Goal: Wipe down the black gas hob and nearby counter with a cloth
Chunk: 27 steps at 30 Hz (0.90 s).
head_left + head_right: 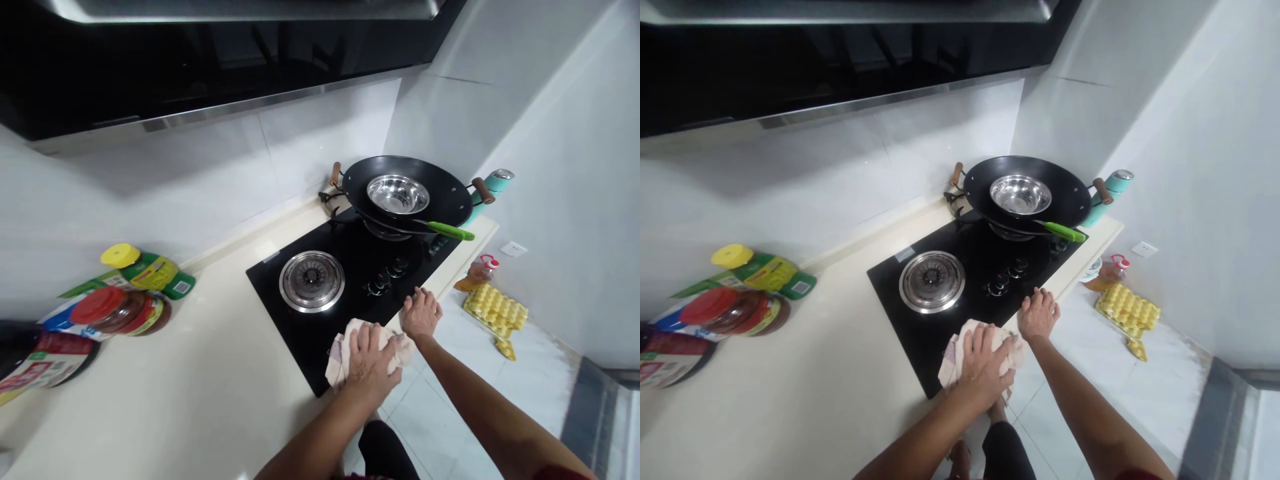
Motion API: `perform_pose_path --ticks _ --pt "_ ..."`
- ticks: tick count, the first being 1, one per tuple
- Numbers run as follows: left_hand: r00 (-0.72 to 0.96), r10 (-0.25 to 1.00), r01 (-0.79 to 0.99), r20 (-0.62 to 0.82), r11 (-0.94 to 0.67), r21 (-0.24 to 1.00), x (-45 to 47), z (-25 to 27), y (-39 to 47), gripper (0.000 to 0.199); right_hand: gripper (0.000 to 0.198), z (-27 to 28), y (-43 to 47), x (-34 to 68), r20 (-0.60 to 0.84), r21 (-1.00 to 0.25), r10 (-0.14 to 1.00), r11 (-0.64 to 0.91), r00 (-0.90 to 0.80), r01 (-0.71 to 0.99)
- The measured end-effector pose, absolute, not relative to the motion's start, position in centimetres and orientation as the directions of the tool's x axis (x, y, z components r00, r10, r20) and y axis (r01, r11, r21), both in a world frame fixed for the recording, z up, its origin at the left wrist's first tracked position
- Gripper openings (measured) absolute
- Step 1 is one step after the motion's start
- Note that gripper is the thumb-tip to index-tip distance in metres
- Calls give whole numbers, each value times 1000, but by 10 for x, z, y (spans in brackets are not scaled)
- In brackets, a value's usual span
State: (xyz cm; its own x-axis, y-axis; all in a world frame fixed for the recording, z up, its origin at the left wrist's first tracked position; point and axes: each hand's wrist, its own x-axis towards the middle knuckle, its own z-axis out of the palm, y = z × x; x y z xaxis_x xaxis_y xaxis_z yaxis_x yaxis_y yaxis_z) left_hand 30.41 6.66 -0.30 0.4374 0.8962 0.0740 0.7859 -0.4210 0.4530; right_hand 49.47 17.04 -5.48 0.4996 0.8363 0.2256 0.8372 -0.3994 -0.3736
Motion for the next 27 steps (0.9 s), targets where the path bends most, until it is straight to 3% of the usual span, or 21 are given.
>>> perform_pose_path --ticks 6,10,13,16,21,27 --pt "279 956 870 86 -290 398 234 -8 19 58 56 -55 170 493 236 -382 829 -401 508 832" --pt "253 946 925 200 -297 235 176 -10 -23 53 57 -55 170 492 236 -408 820 -404 522 819" --pt "146 938 970 313 -198 140 143 -15 -43 55 58 -54 170 491 235 -407 821 -402 520 820" --pt "88 934 968 347 -163 192 122 -19 -45 52 58 -52 171 490 228 -397 825 -405 516 823" --pt "6 938 904 347 -153 400 113 -12 -12 40 58 -52 171 488 225 -389 825 -412 519 824" --pt "53 948 898 314 -183 400 174 2 68 36 57 -55 172 488 235 -384 825 -407 514 829"
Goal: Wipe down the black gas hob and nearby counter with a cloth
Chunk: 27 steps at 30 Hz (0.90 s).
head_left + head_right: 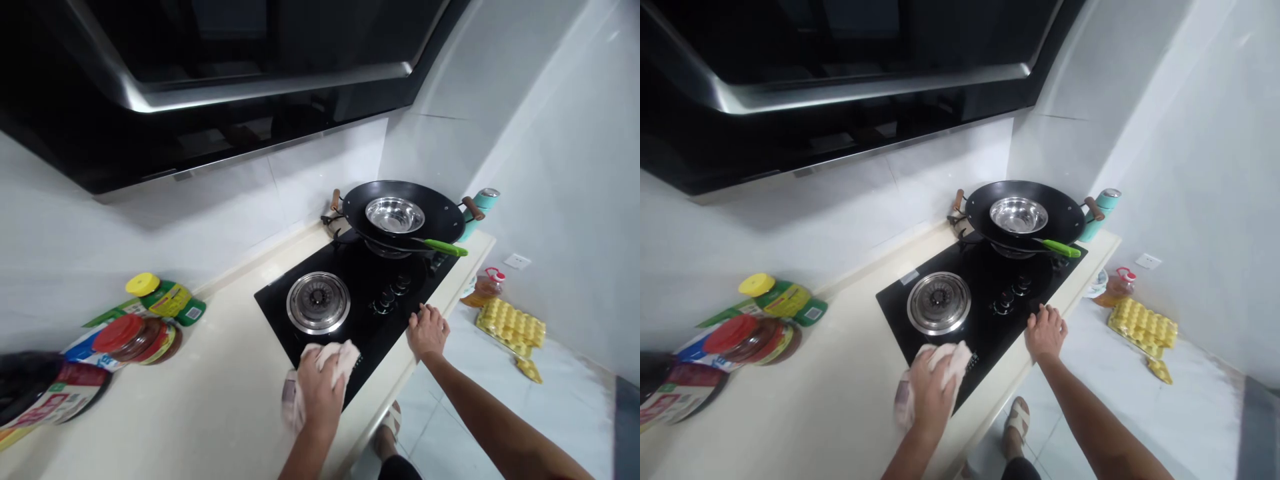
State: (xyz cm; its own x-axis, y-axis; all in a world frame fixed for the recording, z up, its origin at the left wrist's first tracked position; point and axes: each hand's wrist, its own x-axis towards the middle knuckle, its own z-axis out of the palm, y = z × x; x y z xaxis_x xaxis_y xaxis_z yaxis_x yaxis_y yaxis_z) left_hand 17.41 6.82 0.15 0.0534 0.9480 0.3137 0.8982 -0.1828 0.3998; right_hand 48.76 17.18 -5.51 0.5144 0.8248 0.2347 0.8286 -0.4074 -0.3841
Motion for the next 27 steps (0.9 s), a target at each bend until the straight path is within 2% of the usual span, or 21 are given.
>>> perform_pose_path --ticks 5,8,10,14,21,24,27 --pt "240 942 866 233 -317 387 241 -3 104 56 57 -58 171 490 232 -385 821 -415 522 824" --pt "365 910 827 198 -414 380 254 -2 103 52 57 -60 171 492 239 -385 821 -409 518 827" --pt "381 906 828 183 -422 369 248 0 99 47 57 -61 171 492 248 -385 824 -399 510 832" --pt "218 962 907 165 -262 329 205 2 99 49 56 -63 170 493 264 -386 824 -386 501 838" --pt "-152 973 967 172 111 230 120 2 100 81 56 -66 169 493 272 -390 821 -382 501 838" --pt "-318 933 941 169 289 175 109 -7 94 84 56 -67 169 493 282 -386 820 -378 498 841" --pt "-335 934 931 122 308 196 104 -14 100 77 56 -68 169 492 297 -378 822 -366 486 850"
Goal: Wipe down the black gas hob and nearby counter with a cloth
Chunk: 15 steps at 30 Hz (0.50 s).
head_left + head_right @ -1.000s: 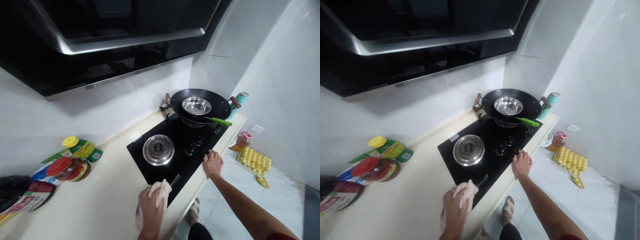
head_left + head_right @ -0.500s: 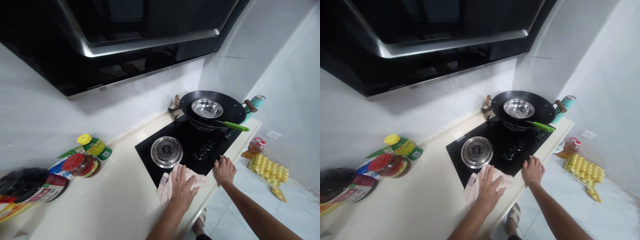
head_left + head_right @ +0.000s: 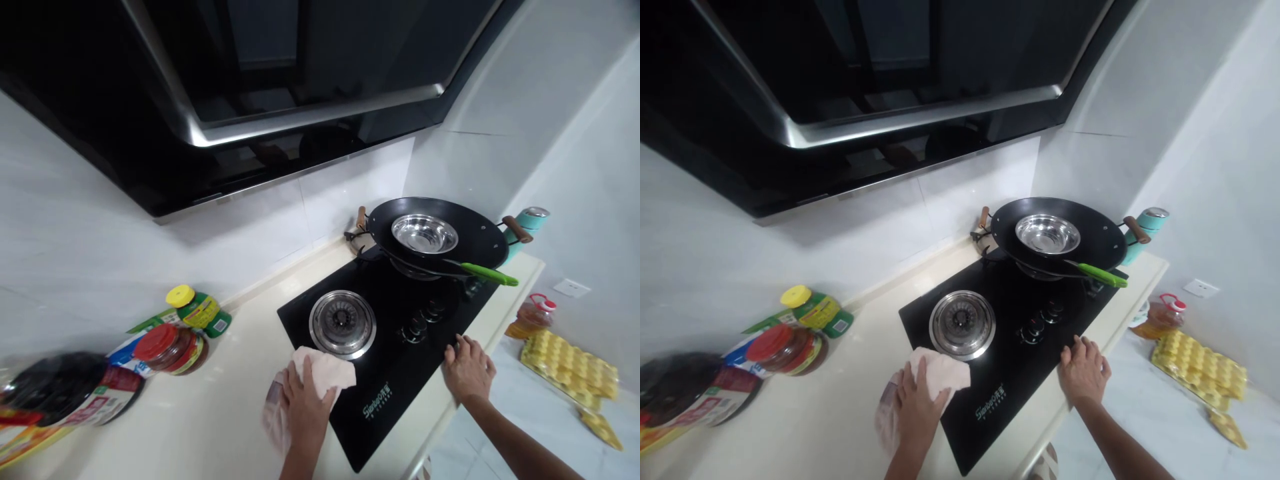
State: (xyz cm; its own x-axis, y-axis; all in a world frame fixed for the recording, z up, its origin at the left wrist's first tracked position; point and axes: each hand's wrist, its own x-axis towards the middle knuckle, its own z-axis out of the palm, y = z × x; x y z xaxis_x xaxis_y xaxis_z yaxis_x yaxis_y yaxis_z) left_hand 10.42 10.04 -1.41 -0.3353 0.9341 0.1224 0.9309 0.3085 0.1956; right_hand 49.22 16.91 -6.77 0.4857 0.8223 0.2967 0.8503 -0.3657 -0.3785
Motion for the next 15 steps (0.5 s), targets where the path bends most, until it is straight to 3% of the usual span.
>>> perform_pose_path --ticks 4,15 --pt "-349 930 923 118 318 218 86 -9 142 67 57 -69 169 492 320 -360 820 -359 475 861" --pt "-320 942 935 98 298 190 46 13 302 69 57 -78 167 497 348 -361 815 -339 463 869"
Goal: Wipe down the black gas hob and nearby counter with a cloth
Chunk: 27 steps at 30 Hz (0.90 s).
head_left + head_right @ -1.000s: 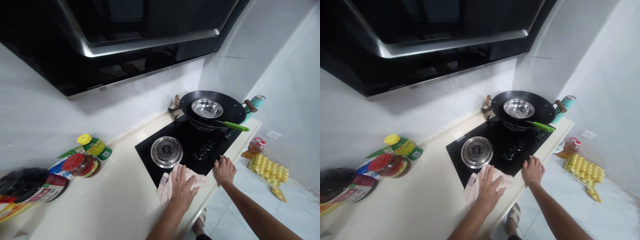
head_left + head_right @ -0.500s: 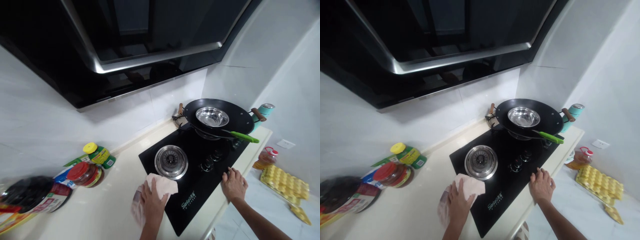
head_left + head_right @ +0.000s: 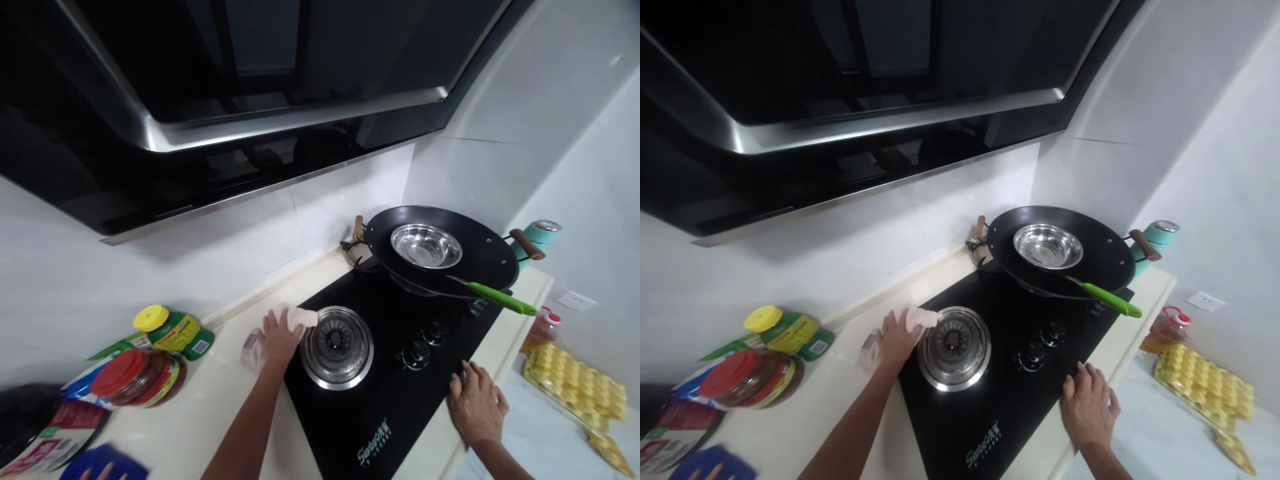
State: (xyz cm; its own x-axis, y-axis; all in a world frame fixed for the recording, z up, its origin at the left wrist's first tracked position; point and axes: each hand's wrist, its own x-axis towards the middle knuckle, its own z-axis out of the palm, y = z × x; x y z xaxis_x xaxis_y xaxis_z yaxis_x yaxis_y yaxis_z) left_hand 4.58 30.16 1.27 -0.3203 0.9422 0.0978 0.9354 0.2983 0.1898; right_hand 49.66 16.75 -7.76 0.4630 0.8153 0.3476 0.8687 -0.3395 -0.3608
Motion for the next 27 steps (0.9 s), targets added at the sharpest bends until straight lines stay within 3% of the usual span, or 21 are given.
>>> perform_pose_path --ticks 7,15,19,27 --pt "-135 987 969 92 112 218 83 10 381 81 58 -80 165 503 357 -332 835 -306 419 892" --pt "101 970 965 219 -149 217 92 8 413 47 58 -82 163 509 348 -296 850 -300 395 907" --pt "89 968 971 235 -137 196 52 7 408 49 56 -77 165 503 361 -299 842 -304 402 905" --pt "-72 976 984 204 35 177 -36 4 350 51 53 -69 170 492 349 -305 823 -352 447 885"
